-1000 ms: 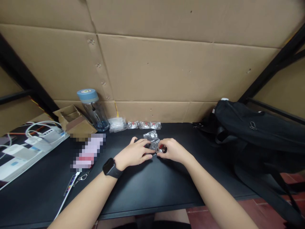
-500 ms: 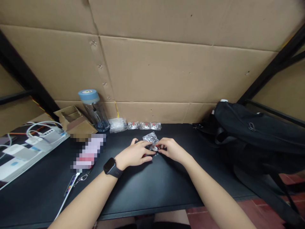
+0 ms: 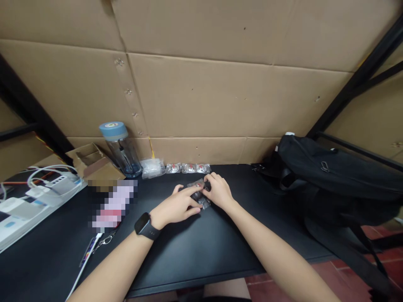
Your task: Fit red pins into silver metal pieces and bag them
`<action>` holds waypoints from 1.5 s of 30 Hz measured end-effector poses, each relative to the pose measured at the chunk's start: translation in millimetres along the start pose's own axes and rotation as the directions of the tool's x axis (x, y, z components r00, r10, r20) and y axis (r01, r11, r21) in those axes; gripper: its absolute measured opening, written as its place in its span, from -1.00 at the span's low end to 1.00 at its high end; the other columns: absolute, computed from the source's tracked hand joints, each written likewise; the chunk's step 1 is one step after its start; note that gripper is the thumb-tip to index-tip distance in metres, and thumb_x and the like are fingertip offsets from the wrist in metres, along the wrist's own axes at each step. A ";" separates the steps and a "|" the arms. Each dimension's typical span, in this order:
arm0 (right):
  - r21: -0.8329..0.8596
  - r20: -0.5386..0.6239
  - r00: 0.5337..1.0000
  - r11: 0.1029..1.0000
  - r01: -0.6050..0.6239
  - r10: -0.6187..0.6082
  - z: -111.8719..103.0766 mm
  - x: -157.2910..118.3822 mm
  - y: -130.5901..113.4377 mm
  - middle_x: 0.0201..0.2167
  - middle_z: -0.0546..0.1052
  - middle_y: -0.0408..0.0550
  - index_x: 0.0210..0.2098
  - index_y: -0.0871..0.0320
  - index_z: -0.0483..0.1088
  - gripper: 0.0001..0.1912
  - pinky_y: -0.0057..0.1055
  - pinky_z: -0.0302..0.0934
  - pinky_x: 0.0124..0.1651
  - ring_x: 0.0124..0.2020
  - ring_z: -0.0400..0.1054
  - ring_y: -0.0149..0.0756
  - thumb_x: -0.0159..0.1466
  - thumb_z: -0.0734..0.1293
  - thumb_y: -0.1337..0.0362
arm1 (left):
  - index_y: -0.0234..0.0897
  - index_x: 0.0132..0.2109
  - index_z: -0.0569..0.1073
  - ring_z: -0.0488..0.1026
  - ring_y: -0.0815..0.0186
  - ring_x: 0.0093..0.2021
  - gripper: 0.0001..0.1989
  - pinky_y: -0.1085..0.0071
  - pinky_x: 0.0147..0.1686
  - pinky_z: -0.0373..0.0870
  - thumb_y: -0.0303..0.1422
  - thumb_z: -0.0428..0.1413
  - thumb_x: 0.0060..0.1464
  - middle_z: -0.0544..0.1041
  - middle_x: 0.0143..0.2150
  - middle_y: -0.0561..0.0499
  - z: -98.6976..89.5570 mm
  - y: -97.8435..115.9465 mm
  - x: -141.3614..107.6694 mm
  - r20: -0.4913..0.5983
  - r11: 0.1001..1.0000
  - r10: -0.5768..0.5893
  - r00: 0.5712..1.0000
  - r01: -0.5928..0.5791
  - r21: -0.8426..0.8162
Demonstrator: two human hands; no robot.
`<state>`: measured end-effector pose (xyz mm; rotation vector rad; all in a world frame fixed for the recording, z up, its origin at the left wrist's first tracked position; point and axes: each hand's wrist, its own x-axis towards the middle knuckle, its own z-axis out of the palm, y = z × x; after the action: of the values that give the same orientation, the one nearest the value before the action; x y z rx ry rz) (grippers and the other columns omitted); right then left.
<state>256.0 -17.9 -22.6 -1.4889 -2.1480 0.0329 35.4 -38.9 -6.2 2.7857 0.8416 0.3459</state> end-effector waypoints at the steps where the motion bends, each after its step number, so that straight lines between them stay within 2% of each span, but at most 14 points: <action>1: 0.055 0.040 0.999 0.998 0.035 -0.037 -3.8 -0.2 2.1 -0.12 0.46 -0.03 -0.12 0.08 0.38 -0.70 -0.24 0.16 -0.04 -0.08 0.33 -0.14 0.19 0.47 0.21 | 0.03 -0.06 0.60 0.14 0.11 0.39 -0.76 0.07 0.23 0.00 -0.23 0.04 0.31 0.37 0.32 0.00 -1.2 0.2 1.1 -0.025 1.000 -0.001 1.000 0.001 -0.004; 4: 0.247 0.126 0.974 0.957 0.153 -0.188 -20.2 -3.3 12.4 -0.05 0.45 -0.06 -0.03 0.03 0.37 -0.77 -0.24 0.16 0.02 -0.03 0.33 -0.19 0.32 0.36 0.22 | -0.06 -0.05 0.55 0.30 0.18 0.27 -0.76 0.19 0.15 0.08 -0.41 0.06 0.22 0.41 0.27 0.01 -3.6 0.3 4.3 -0.123 0.999 -0.044 0.991 0.040 -0.031; 5: 0.281 0.119 0.970 0.944 0.171 -0.211 -25.5 -4.9 16.4 -0.06 0.45 -0.05 -0.03 0.03 0.38 -0.82 -0.25 0.17 0.03 -0.03 0.33 -0.22 0.37 0.29 0.30 | -0.07 -0.01 0.51 0.34 0.20 0.21 -0.71 0.22 0.11 0.10 -0.47 0.06 0.18 0.43 0.24 0.00 -3.6 -0.1 5.1 -0.156 0.997 -0.073 0.985 0.068 -0.037; 7: 0.292 0.111 0.963 0.935 0.204 -0.244 -32.8 -8.3 23.4 -0.06 0.45 -0.04 -0.06 0.04 0.42 -0.75 -0.26 0.17 0.06 -0.03 0.32 -0.24 0.35 0.25 0.45 | -0.09 0.04 0.45 0.39 0.21 0.11 -0.63 0.24 0.04 0.11 -0.54 0.05 0.12 0.48 0.15 0.01 -1.6 -1.5 6.4 -0.208 0.990 -0.139 0.968 0.135 -0.032; 10: 0.257 0.121 0.955 0.938 0.233 -0.270 -32.2 -11.3 28.5 -0.08 0.45 -0.06 -0.14 0.03 0.49 -0.72 -0.23 0.16 0.10 -0.05 0.32 -0.22 0.24 0.36 0.50 | -0.09 0.02 0.45 0.39 0.19 0.04 -0.69 0.24 -0.02 0.08 -0.47 0.12 0.14 0.52 0.06 0.02 4.1 -4.4 8.3 -0.245 0.978 -0.202 0.948 0.207 -0.007; 15: 0.323 0.078 0.952 0.911 0.256 -0.296 -19.4 -8.7 26.5 -0.18 0.53 -0.08 -0.32 0.07 0.54 -0.95 -0.29 0.23 0.02 -0.15 0.36 -0.25 0.22 0.46 0.35 | -0.11 -0.19 0.51 0.40 0.23 -0.03 -0.94 0.25 -0.07 0.02 -0.29 0.15 0.23 0.57 -0.08 0.10 7.7 -7.3 11.4 -0.262 0.969 -0.245 0.933 0.244 -0.038; 18: 0.389 0.056 0.969 0.899 0.200 -0.240 -18.3 -8.0 26.5 -0.25 0.58 -0.09 -0.33 0.09 0.54 -0.96 -0.34 0.26 -0.06 -0.21 0.40 -0.28 0.25 0.42 0.35 | -0.11 -0.22 0.51 0.44 0.25 -0.06 -0.89 0.25 -0.07 0.01 -0.27 0.11 0.26 0.60 -0.14 0.12 4.7 -8.6 12.1 -0.286 0.951 -0.309 0.907 0.290 -0.106; 23: 0.509 0.079 0.996 0.861 -0.011 -0.034 -17.8 -10.1 29.2 -0.39 0.59 -0.15 -0.28 0.10 0.47 -0.98 -0.45 0.25 -0.29 -0.39 0.43 -0.35 0.27 0.38 0.31 | -0.11 -0.19 0.51 0.53 0.29 -0.22 -0.86 0.26 -0.02 0.09 -0.22 0.09 0.24 0.64 -0.20 0.15 6.4 -12.0 14.7 -0.268 0.882 -0.453 0.851 0.383 -0.275; 26: 0.562 0.048 0.999 0.826 -0.041 0.017 -12.9 -10.9 27.9 -0.43 0.57 -0.21 -0.08 0.07 0.36 -0.76 -0.46 0.25 -0.31 -0.45 0.40 -0.36 0.25 0.37 0.31 | -0.11 -0.05 0.39 0.53 0.31 -0.31 -0.82 0.26 -0.02 0.14 -0.27 0.10 0.20 0.65 -0.26 0.18 14.5 -12.4 17.5 -0.272 0.832 -0.525 0.807 0.418 -0.366; 28: 0.526 0.034 0.999 0.850 -0.026 0.010 -9.2 -11.2 26.2 -0.42 0.57 -0.23 0.05 0.04 0.30 -0.63 -0.45 0.25 -0.30 -0.47 0.37 -0.37 0.26 0.36 0.33 | -0.11 0.04 0.29 0.54 0.28 -0.25 -0.71 0.25 -0.02 0.12 -0.32 0.09 0.18 0.64 -0.29 0.18 19.9 -11.4 18.9 -0.300 0.829 -0.539 0.787 0.432 -0.356; 33: 0.278 0.035 0.994 0.957 0.090 -0.103 -4.3 -9.4 23.6 -0.34 0.58 -0.14 0.07 -0.03 0.43 -0.62 -0.36 0.27 -0.13 -0.31 0.39 -0.29 0.29 0.34 0.39 | -0.10 0.10 0.25 0.49 0.19 -0.06 -0.66 0.21 -0.03 0.10 -0.40 0.05 0.19 0.60 -0.27 0.10 24.1 -6.4 19.5 -0.363 0.889 -0.458 0.811 0.424 -0.175; 38: 0.081 -0.032 0.978 0.974 0.209 -0.207 -9.3 -6.5 20.3 0.04 0.50 0.03 0.12 -0.01 0.46 -0.54 -0.20 0.20 0.04 0.00 0.31 -0.13 0.25 0.35 0.43 | -0.11 0.18 0.30 0.32 0.05 0.16 -0.54 0.14 0.02 0.15 -0.38 0.13 0.14 0.46 0.14 -0.11 20.3 -3.8 18.5 -0.471 0.898 -0.385 0.793 0.439 0.005; 41: 0.042 0.047 0.957 0.958 0.283 -0.285 -13.6 -8.1 15.7 0.15 0.46 -0.03 -0.04 -0.05 0.55 -0.58 -0.13 0.09 0.09 0.14 0.23 -0.06 0.21 0.31 0.48 | -0.04 0.11 0.43 0.20 0.01 0.25 -0.67 0.07 0.05 0.14 -0.38 0.09 0.21 0.40 0.23 -0.07 21.0 -6.1 17.0 -0.441 0.914 -0.321 0.838 0.396 0.088; 45: 0.101 0.179 0.943 0.959 0.265 -0.280 -14.2 -11.0 10.1 0.04 0.56 -0.03 0.07 -0.04 0.48 -0.58 -0.07 -0.05 0.12 0.13 0.28 -0.06 0.21 0.38 0.34 | -0.02 -0.01 0.54 0.16 0.03 0.28 -0.74 0.00 0.09 0.12 -0.31 -0.03 0.33 0.43 0.23 -0.01 24.9 -10.8 15.5 -0.375 0.936 -0.288 0.881 0.342 0.085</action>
<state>273.7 -27.4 -17.9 -1.1742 -2.4619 0.1639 49.4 -24.7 -30.3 2.6851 1.4394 0.7760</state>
